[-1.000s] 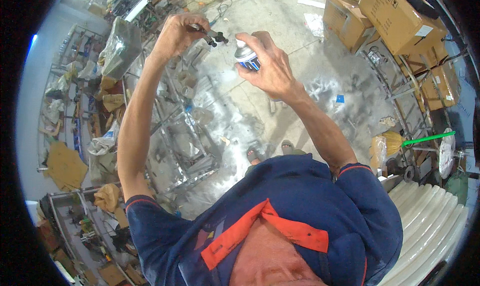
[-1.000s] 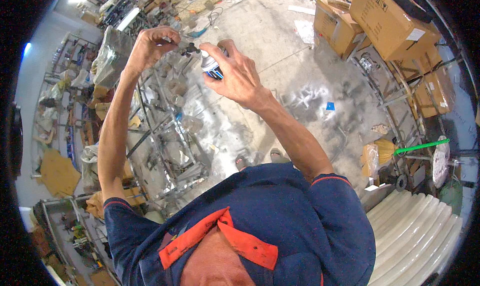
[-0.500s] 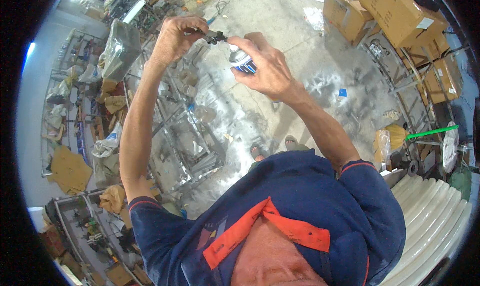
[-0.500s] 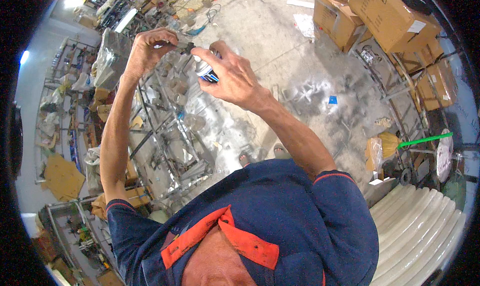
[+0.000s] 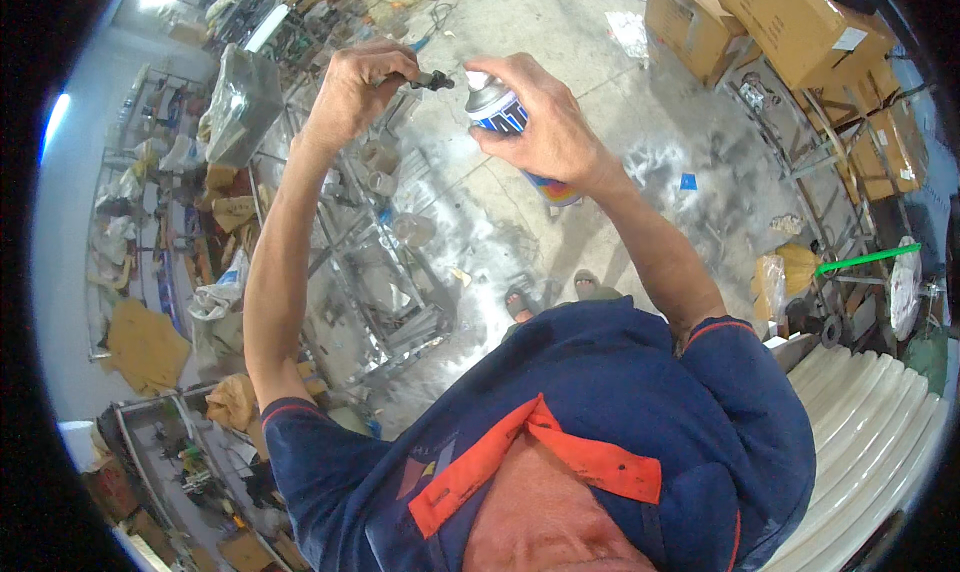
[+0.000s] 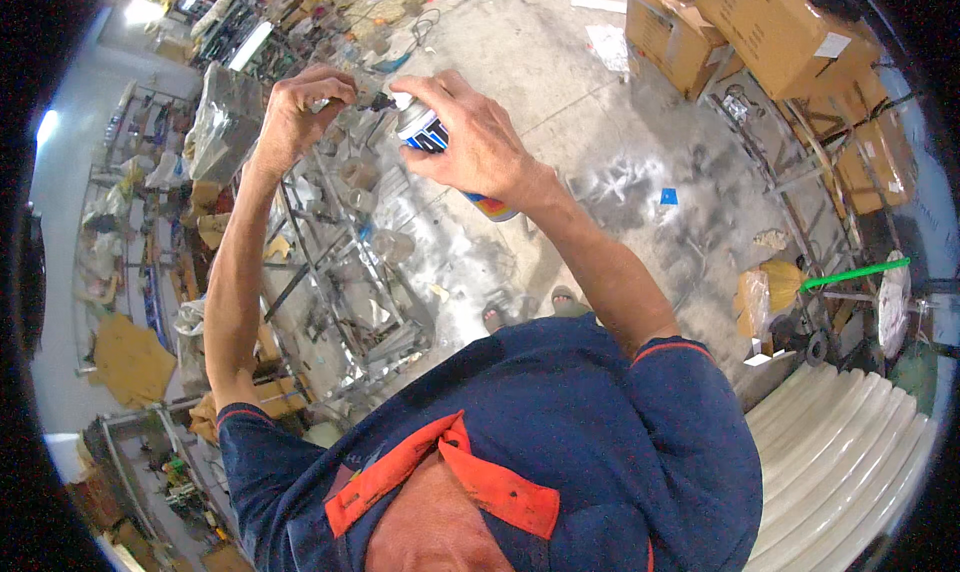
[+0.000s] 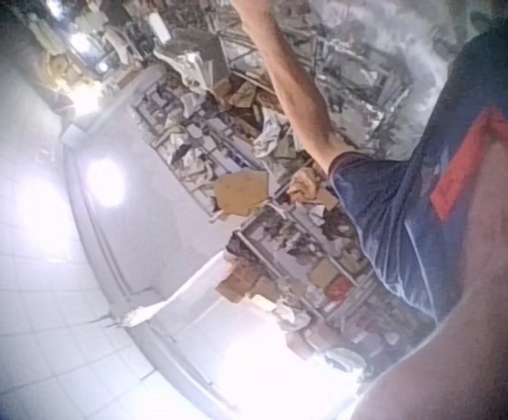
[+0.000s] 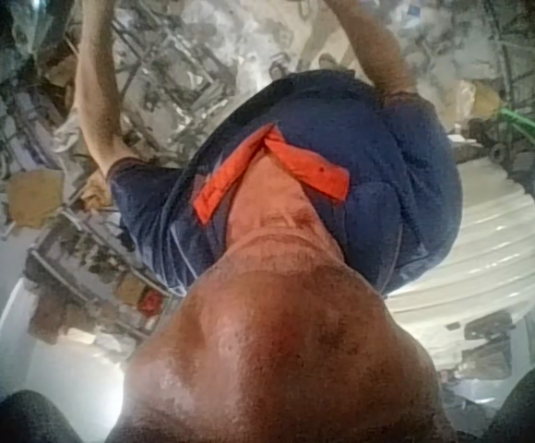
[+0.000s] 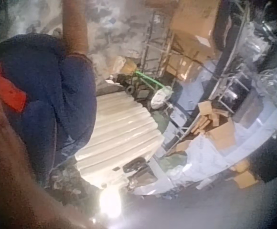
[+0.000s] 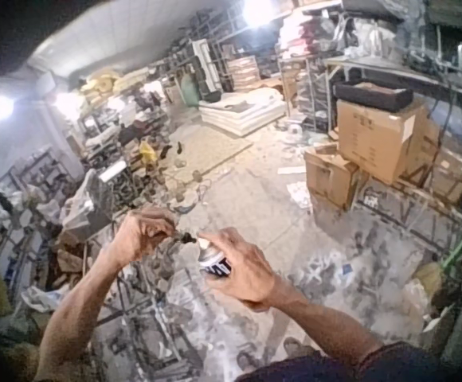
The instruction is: The person assembles small mechanical components using a wrench and applies lubricant from a spray can. He then handles a large black plastic part, measures it with a tape measure, and places it on a workbench.
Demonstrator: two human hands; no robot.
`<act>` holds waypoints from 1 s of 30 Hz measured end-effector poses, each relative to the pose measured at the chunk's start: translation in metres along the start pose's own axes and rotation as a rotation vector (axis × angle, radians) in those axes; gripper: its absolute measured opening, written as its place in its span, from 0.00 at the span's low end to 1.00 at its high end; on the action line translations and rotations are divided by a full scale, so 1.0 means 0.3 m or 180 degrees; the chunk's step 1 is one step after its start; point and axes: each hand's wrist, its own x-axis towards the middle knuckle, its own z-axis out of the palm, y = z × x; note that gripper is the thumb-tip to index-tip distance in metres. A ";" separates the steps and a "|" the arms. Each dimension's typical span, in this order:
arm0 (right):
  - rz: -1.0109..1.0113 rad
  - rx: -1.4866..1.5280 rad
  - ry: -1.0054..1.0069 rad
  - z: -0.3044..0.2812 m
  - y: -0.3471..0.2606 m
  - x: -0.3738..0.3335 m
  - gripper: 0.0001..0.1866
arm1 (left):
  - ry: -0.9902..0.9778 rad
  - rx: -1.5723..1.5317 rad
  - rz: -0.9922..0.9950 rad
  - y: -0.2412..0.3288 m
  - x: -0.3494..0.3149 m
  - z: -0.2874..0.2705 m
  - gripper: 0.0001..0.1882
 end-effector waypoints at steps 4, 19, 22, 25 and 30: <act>-0.0082 0.0018 -0.0090 -0.010 0.012 0.015 0.33 | -0.0041 0.0270 0.0391 0.039 -0.002 0.012 0.11; 0.0097 -0.0042 -0.0184 -0.011 0.019 -0.008 0.33 | -0.0025 0.0085 0.0139 0.050 -0.042 0.014 0.11; 0.0067 -0.0075 -0.0101 -0.018 0.014 -0.022 0.34 | 0.0198 -0.0186 -0.0188 0.046 -0.060 0.020 0.10; 0.0070 -0.0135 -0.0096 -0.019 0.012 -0.036 0.34 | 0.0296 -0.0325 -0.0421 0.030 -0.083 0.029 0.09; 0.0095 -0.0081 0.0062 -0.015 0.000 -0.057 0.35 | 0.0517 -0.0937 -0.0916 -0.021 -0.114 0.058 0.08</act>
